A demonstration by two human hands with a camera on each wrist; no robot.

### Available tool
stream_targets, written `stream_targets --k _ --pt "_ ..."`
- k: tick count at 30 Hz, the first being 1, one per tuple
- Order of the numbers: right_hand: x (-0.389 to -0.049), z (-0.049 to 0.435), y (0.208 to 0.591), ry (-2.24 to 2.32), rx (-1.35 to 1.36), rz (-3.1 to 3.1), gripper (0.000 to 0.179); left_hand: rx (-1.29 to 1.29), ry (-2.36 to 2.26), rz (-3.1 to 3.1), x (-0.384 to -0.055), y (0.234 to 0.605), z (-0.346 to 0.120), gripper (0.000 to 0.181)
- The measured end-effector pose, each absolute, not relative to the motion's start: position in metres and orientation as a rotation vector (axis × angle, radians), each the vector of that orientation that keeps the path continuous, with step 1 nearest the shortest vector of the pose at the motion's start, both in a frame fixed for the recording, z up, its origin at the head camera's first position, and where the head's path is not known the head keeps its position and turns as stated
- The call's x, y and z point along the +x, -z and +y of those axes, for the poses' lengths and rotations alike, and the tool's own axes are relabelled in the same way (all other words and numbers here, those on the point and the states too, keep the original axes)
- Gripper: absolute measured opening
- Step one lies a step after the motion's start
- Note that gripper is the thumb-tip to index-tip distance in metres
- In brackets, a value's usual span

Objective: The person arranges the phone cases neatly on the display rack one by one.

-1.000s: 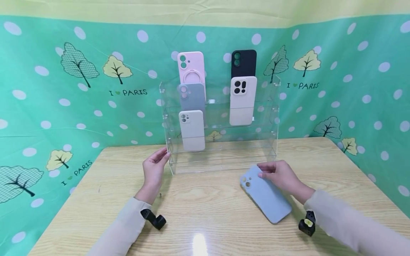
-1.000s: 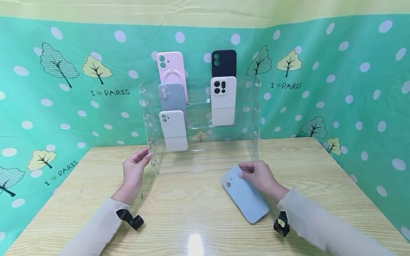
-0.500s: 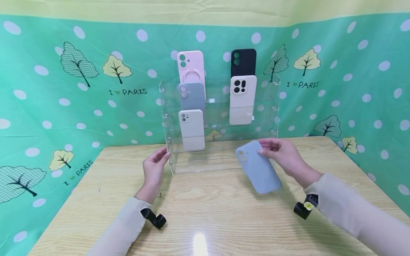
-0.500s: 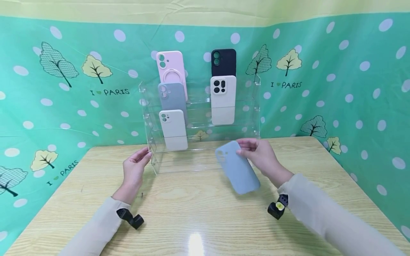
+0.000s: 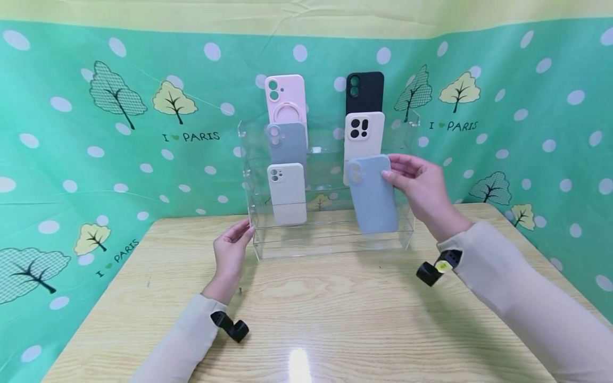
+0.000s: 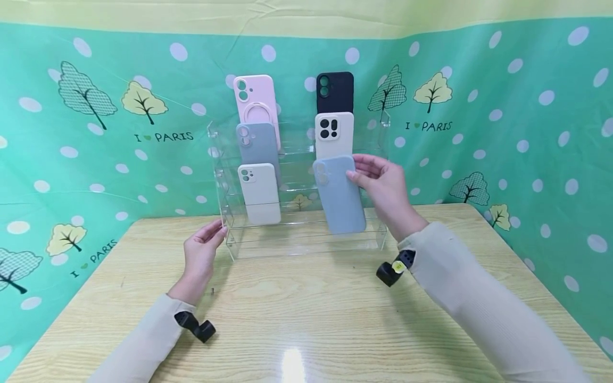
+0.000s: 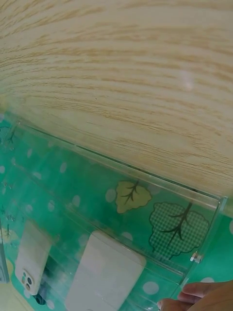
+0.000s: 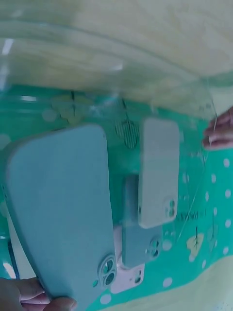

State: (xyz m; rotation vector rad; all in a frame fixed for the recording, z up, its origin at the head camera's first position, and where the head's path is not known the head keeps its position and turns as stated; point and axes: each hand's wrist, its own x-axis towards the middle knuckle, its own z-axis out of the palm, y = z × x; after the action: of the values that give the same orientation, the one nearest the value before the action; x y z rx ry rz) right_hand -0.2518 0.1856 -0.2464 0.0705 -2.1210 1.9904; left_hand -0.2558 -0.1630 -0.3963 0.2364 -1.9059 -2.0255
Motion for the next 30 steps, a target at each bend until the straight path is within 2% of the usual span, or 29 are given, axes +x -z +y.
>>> stream_targets --k 9,19,30 --pt "-0.280 0.179 0.237 -2.117 0.197 -1.736 0.033 0.239 2.034 -1.879 -0.257 0.399 -0.164 0.031" --pt "-0.306 0.179 0.253 -1.976 0.227 -1.851 0.033 0.224 2.021 -1.904 -0.257 0.399 -0.164 0.032" --pt "-0.311 0.185 0.280 -1.969 0.148 -1.984 0.035 0.218 2.010 -1.935 -0.256 0.397 -0.163 0.032"
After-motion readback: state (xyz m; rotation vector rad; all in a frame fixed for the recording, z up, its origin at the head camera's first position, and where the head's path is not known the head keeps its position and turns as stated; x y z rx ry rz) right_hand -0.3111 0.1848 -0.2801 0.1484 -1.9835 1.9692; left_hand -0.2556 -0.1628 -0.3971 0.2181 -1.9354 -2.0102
